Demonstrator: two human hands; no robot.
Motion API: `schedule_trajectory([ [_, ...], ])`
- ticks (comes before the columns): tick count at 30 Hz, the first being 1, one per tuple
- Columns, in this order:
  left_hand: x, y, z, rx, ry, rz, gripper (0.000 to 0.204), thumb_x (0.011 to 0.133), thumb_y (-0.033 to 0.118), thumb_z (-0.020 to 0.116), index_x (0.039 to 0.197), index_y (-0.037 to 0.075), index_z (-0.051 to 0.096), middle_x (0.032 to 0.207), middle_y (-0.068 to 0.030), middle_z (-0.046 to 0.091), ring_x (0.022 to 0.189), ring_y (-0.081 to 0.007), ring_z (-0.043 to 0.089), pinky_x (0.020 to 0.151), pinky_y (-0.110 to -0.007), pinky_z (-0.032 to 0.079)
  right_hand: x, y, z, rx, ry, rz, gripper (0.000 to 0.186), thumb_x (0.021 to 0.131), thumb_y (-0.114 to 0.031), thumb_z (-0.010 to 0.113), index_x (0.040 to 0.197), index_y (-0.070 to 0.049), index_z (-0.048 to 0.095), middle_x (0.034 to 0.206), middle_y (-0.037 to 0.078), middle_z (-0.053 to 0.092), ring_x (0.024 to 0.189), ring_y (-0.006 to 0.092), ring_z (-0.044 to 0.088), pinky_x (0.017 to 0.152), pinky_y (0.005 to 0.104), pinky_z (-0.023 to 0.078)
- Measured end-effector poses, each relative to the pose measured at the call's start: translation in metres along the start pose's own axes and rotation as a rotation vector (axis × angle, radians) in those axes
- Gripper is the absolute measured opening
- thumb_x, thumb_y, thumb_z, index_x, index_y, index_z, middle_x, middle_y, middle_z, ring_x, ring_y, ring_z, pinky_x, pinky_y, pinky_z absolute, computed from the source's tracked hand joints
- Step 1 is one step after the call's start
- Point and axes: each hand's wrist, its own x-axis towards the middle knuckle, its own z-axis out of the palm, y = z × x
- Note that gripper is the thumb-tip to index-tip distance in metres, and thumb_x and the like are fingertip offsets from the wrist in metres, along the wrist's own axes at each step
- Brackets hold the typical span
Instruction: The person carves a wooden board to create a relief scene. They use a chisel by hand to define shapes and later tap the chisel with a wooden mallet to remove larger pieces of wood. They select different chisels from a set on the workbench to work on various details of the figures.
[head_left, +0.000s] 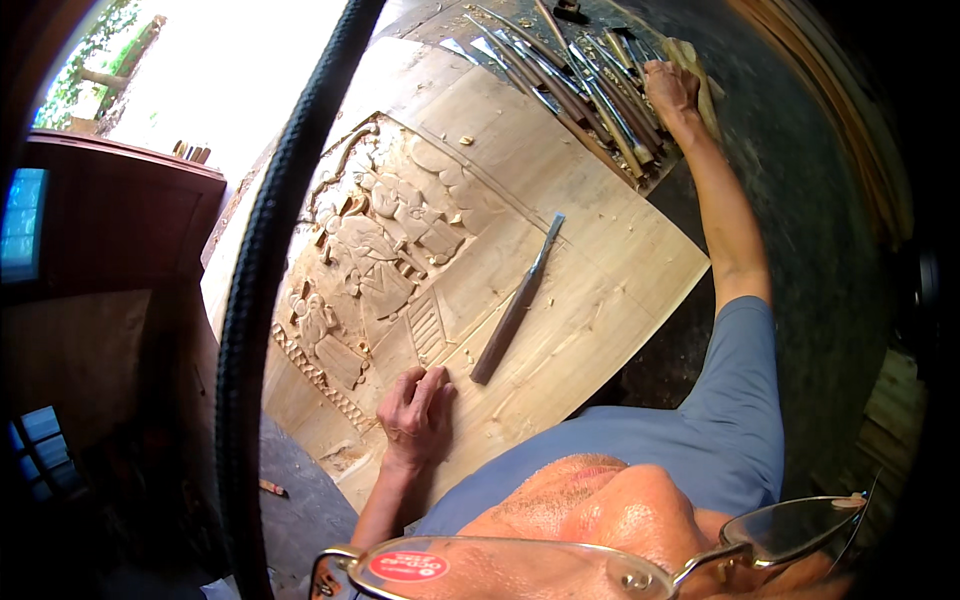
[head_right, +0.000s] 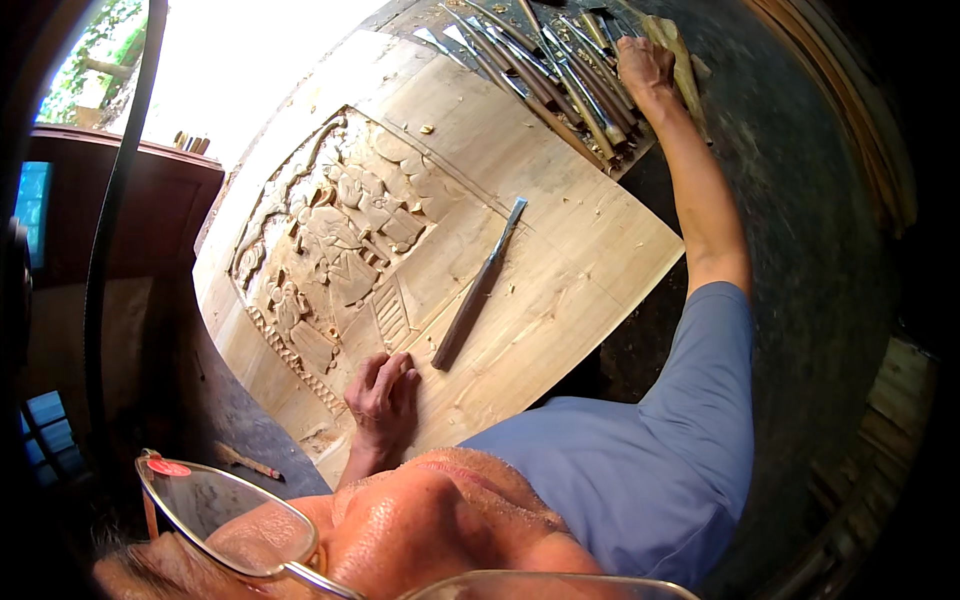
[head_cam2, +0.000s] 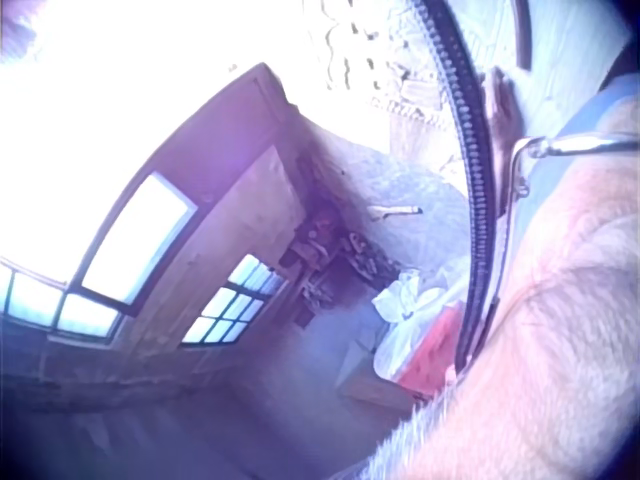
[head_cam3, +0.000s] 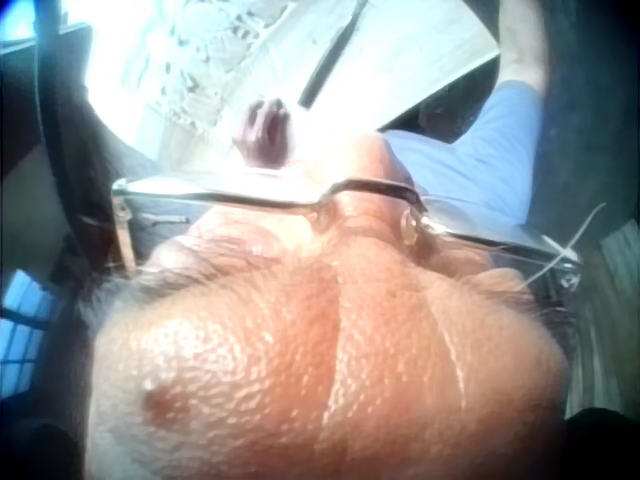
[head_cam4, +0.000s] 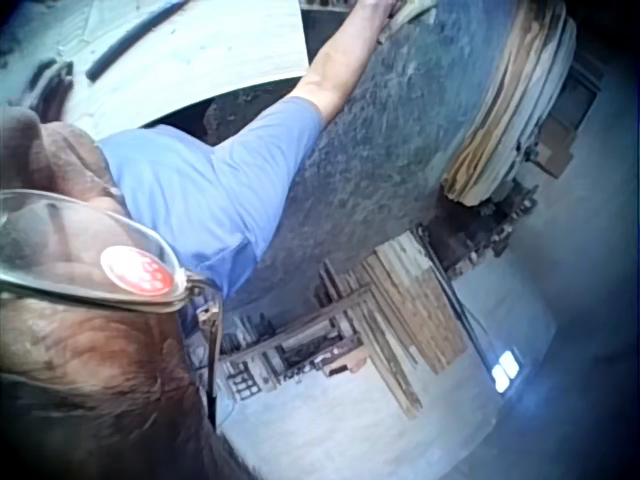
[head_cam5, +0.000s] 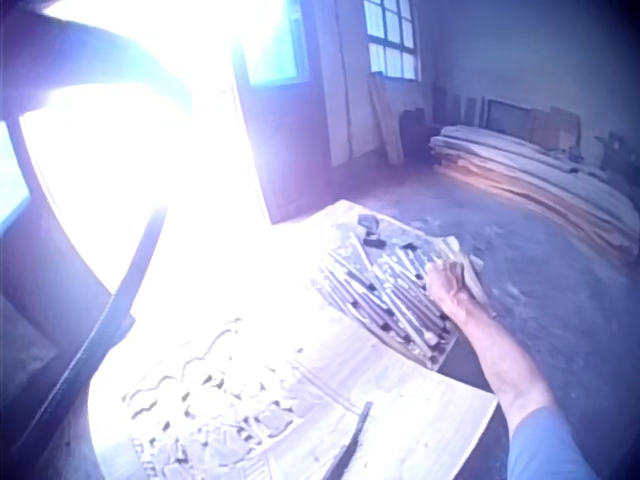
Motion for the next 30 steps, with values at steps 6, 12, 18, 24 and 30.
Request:
schedule_trajectory([
  [6, 0.002, 0.001, -0.003, -0.041, -0.012, -0.096, 0.031, 0.09, 0.005, 0.088, 0.119, 0.008, 0.079, 0.101, -0.0136, 0.073, 0.079, -0.0332, 0.073, 0.067, -0.044, 0.057, -0.006, -0.072, -0.029, 0.228, 0.035, -0.136, 0.019, 0.102, -0.027, 0.072, 0.108, -0.024, 0.09, 0.107, 0.015, 0.085, 0.099, 0.0385, 0.081, 0.085, 0.0567, 0.064],
  [12, 0.003, -0.004, 0.003, -0.046, -0.008, -0.066, 0.03, 0.089, 0.004, 0.089, 0.117, 0.008, 0.079, 0.101, -0.0129, 0.073, 0.078, -0.0324, 0.073, 0.067, -0.044, 0.056, -0.002, -0.106, -0.031, 0.307, 0.023, -0.211, 0.019, 0.098, -0.036, 0.08, 0.11, -0.024, 0.089, 0.107, 0.01, 0.086, 0.1, 0.0357, 0.083, 0.089, 0.0503, 0.065],
  [18, 0.007, 0.001, 0.0, -0.044, -0.002, -0.073, 0.03, 0.088, -0.002, 0.087, 0.115, 0.006, 0.078, 0.102, -0.0135, 0.074, 0.072, -0.0285, 0.072, 0.065, -0.041, 0.056, -0.014, -0.092, -0.046, 0.336, -0.073, -0.17, 0.023, 0.098, -0.033, 0.082, 0.105, -0.012, 0.087, 0.098, 0.014, 0.084, 0.094, 0.0352, 0.082, 0.083, 0.0495, 0.063],
  [24, 0.008, 0.004, 0.001, -0.068, -0.003, -0.1, 0.031, 0.087, -0.007, 0.087, 0.114, 0.005, 0.078, 0.103, -0.0138, 0.074, 0.069, -0.0248, 0.071, 0.063, -0.038, 0.055, -0.056, -0.06, -0.085, 0.529, -0.293, -0.155, 0.029, 0.092, -0.035, 0.09, 0.093, -0.008, 0.082, 0.09, 0.015, 0.083, 0.088, 0.033, 0.082, 0.079, 0.0479, 0.062],
  [30, 0.007, 0.001, 0.002, -0.047, -0.003, -0.085, 0.03, 0.087, -0.005, 0.088, 0.113, 0.006, 0.079, 0.103, -0.0136, 0.074, 0.069, -0.0245, 0.071, 0.063, -0.038, 0.055, -0.106, -0.074, -0.107, 0.384, -0.307, -0.12, 0.031, 0.091, -0.038, 0.091, 0.095, -0.008, 0.082, 0.091, 0.014, 0.083, 0.089, 0.0353, 0.081, 0.082, 0.0471, 0.062],
])
